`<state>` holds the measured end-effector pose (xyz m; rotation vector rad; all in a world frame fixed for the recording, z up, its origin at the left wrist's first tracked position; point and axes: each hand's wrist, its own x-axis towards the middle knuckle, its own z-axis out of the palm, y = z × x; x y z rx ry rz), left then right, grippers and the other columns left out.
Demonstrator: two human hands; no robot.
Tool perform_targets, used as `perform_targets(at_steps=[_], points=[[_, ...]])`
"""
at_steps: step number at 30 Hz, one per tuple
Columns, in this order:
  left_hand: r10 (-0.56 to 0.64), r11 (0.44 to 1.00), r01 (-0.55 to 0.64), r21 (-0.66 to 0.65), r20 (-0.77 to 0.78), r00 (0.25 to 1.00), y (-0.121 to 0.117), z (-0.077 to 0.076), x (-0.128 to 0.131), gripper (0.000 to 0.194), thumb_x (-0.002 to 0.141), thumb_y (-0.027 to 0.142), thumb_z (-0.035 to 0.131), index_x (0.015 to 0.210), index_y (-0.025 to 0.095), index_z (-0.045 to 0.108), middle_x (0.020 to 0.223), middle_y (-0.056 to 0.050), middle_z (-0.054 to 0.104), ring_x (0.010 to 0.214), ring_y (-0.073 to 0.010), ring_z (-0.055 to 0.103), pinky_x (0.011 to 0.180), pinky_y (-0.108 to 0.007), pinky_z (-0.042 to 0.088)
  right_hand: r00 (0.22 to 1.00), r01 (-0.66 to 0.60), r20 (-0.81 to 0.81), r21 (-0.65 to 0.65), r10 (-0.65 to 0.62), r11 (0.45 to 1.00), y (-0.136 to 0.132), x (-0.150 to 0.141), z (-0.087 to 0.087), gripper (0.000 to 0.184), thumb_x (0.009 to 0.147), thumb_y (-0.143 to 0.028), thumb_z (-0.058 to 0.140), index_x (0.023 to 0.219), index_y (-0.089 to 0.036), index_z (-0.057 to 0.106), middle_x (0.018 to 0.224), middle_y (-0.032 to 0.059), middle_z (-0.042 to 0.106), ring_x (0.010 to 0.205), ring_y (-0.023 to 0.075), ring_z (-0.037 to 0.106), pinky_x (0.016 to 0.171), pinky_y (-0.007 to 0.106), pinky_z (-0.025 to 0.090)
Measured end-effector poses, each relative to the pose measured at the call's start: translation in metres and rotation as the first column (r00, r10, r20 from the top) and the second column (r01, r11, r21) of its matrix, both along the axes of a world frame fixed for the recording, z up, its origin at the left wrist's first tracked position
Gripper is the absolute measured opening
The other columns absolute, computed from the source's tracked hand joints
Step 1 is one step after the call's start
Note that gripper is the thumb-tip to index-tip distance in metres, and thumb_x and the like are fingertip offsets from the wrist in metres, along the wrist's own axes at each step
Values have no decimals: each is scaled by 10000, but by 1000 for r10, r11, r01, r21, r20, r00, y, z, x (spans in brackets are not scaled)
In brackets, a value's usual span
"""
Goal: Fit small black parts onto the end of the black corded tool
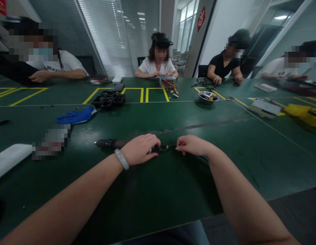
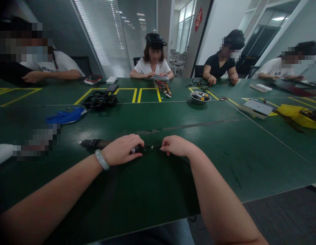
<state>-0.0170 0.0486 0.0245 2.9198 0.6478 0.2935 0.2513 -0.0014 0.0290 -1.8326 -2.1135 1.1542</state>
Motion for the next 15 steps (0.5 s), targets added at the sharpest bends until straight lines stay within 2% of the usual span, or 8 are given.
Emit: perform_targets(at_steps=[3, 6, 11, 15], points=[[37, 999, -38, 29, 18, 999, -6, -1, 4, 272, 872, 373, 573, 1084, 210, 526, 1044, -55, 568, 975, -210, 541, 835, -351, 446, 994, 87, 61, 109, -94, 990, 3, 0, -3, 220, 872, -394, 537, 899, -196, 630, 695, -2, 656, 636, 134, 577, 588, 247, 368], [77, 995, -80, 61, 38, 996, -11, -2, 10, 277, 886, 378, 552, 1104, 208, 531, 1034, -59, 565, 963, -212, 538, 828, -355, 449, 988, 128, 69, 163, -141, 978, 5, -1, -4, 242, 888, -403, 517, 909, -188, 626, 710, 3, 658, 634, 128, 574, 591, 247, 375], [111, 988, -117, 98, 63, 992, -16, -4, 15, 230, 904, 355, 529, 1079, 211, 569, 1002, -56, 567, 931, -205, 538, 808, -354, 449, 992, 127, -8, 105, -127, 986, 4, -4, -3, 245, 881, -394, 533, 935, -173, 626, 764, 13, 668, 623, 115, 575, 593, 246, 408], [111, 985, -122, 120, 95, 989, -18, -6, 17, 307, 901, 389, 536, 1154, 217, 561, 1013, -60, 580, 949, -210, 546, 828, -362, 442, 987, 94, -135, 35, -89, 995, -2, -11, -2, 208, 843, -355, 584, 932, -171, 625, 844, 22, 678, 658, 115, 598, 587, 238, 446]])
